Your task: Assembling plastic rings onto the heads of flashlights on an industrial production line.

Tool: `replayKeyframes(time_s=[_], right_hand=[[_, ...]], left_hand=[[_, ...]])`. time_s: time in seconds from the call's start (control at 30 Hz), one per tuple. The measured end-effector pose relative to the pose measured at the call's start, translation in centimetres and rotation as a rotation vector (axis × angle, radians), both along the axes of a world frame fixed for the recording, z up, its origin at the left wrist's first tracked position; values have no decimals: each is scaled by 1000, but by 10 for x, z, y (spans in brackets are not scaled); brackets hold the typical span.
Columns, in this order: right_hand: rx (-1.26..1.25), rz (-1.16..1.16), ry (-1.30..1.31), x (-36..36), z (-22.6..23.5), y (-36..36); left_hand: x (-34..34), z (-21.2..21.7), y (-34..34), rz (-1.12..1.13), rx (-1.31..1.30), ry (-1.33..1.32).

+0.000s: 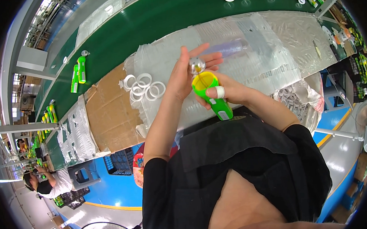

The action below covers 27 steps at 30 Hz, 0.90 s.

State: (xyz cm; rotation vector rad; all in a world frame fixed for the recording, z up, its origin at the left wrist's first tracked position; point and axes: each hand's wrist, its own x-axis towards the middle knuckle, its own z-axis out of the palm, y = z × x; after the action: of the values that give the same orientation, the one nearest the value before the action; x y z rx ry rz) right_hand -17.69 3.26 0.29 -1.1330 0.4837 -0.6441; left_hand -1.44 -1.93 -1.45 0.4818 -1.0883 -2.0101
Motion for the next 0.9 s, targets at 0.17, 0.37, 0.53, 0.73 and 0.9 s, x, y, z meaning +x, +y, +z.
replayKeyframes(time_s=[0.17, 0.37, 0.53, 0.73, 0.9], right_hand=[[-88, -60, 81, -1, -10, 10], [-72, -87, 67, 9, 3, 18], [-113, -21, 57, 5, -16, 13], [-23, -42, 113, -2, -15, 11], [197, -265, -103, -10, -17, 4]], left_hand=[[8, 18, 30, 474, -244, -97], [28, 37, 52, 476, -898, -595], [31, 59, 50, 216, -1232, -912], [15, 56, 39, 70, -1327, -951], [18, -5, -4, 346, -850, -659]])
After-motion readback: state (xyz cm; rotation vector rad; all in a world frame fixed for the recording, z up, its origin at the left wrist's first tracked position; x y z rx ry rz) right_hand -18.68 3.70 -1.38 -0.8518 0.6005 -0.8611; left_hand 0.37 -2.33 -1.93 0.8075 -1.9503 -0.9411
